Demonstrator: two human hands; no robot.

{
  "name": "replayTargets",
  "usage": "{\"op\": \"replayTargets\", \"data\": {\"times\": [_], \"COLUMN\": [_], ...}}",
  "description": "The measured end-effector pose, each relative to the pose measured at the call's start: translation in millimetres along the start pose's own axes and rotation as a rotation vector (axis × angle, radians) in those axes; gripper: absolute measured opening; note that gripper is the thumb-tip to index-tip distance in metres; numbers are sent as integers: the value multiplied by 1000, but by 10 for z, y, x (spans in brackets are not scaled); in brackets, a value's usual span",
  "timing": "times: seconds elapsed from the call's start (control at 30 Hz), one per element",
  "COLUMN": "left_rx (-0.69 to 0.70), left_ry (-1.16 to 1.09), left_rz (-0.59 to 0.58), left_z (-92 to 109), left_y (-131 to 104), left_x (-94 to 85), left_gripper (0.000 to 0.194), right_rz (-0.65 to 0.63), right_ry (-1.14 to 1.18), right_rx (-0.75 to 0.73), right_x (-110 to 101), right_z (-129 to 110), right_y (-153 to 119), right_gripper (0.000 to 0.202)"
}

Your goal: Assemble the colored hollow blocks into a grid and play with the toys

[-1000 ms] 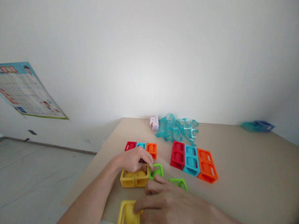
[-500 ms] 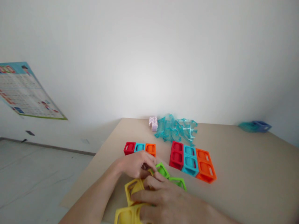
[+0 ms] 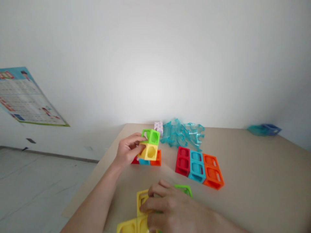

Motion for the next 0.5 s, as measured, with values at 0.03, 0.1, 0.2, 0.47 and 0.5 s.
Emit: {"op": "replayTargets", "data": {"times": [0.03,0.1,0.2,0.47,0.5], "left_rx": [-18,-59,-171,-500,-513], "left_ry": [-52,-100,-25,-127,-141], "left_rz": [144,431,754,817,819], "left_z": [-27,-101,-245,-653,-661], "left_y": [39,83,105,-87,-161], "left_x": [-162,-483,-870,-1079,-1064], "left_gripper": [20,25,30,26,26], "right_rz": [5,10,26,88,89], "right_ry": [10,41,86,90,90], "right_rx": [25,67,128,313,318], "right_x": [-4,-18,-59,-139,-137], "right_z": [24,63,109,235,240], "right_y": [-14,-39,-65,-122,-125], "right_gripper": [19,20,24,17,16]}}
Point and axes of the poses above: each hand's wrist, its own y-axis towards the middle knuckle, its own x-axis out of the palm, z = x × y, the point moved 8 cm from there along y, towards the middle knuckle, and after that the axes turned 15 degrees about -x, right-handed, at the moved point
